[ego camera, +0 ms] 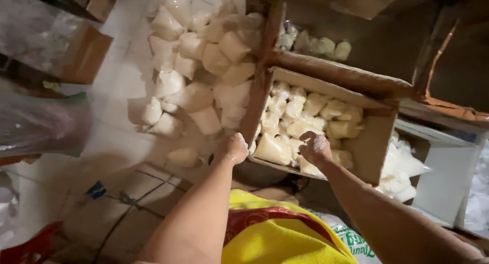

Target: The person repeatedly picks up small white plastic-wrapped packages from a pile on the floor and places them into open cardboard boxes. The person also briefly handles a larger bag containing reddish granular contents and places it on a table before returning to pack the small packages.

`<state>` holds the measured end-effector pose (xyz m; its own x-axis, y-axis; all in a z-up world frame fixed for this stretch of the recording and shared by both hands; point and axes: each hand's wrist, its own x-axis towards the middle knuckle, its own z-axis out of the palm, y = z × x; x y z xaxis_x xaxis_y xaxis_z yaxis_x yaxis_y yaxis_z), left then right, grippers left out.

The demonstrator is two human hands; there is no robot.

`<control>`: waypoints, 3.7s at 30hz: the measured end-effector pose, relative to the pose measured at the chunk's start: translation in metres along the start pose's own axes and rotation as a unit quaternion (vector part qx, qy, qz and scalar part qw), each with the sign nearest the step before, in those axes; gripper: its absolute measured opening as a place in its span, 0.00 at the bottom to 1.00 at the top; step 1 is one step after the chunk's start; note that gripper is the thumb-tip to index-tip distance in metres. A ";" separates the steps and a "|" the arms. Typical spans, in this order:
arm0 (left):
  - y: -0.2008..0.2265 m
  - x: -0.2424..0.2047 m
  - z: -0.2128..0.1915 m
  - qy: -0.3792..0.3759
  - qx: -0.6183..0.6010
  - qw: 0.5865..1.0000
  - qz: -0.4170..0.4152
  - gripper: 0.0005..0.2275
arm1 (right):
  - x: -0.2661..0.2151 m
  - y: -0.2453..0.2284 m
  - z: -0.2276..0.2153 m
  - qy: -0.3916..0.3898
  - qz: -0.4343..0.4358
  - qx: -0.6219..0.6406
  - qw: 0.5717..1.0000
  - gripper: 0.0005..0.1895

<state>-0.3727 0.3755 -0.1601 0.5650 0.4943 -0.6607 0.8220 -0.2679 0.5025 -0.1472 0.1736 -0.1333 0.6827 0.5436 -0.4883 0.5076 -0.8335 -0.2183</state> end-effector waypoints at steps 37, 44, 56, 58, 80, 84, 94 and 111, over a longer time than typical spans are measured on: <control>-0.081 0.015 0.005 0.123 -0.148 0.977 -0.097 0.15 | 0.063 -0.109 0.034 -0.118 -0.085 0.033 0.989 0.18; -0.094 -0.008 -0.031 0.108 -0.229 0.954 -0.162 0.16 | 0.090 -0.148 0.072 -0.110 -0.206 0.060 0.971 0.18; -0.219 0.079 0.055 0.181 -0.049 0.977 -0.099 0.14 | 0.166 -0.186 0.210 -0.244 -0.222 0.057 0.942 0.19; -0.236 0.092 0.069 0.182 -0.090 0.972 -0.123 0.13 | 0.186 -0.187 0.244 -0.231 -0.232 0.026 0.945 0.20; -0.374 0.196 0.119 0.002 0.081 0.996 0.020 0.23 | 0.259 -0.233 0.393 -0.199 -0.629 -0.288 0.694 0.30; -0.371 0.199 0.125 -0.009 0.116 0.993 0.009 0.19 | 0.259 -0.238 0.399 -0.197 -0.616 -0.409 0.644 0.26; -0.378 0.230 0.156 -0.077 0.239 0.965 0.078 0.15 | 0.235 -0.237 0.406 -0.183 -0.562 -0.625 0.510 0.34; -0.411 0.237 0.190 -0.036 0.379 0.917 0.121 0.10 | 0.244 -0.220 0.402 -0.099 -0.701 -0.476 0.522 0.13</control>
<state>-0.5629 0.4462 -0.6292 0.7184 0.2955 -0.6297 0.4690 -0.8743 0.1249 -0.3034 0.4503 -0.5439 -0.7310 0.4536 -0.5098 0.5303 0.8478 -0.0059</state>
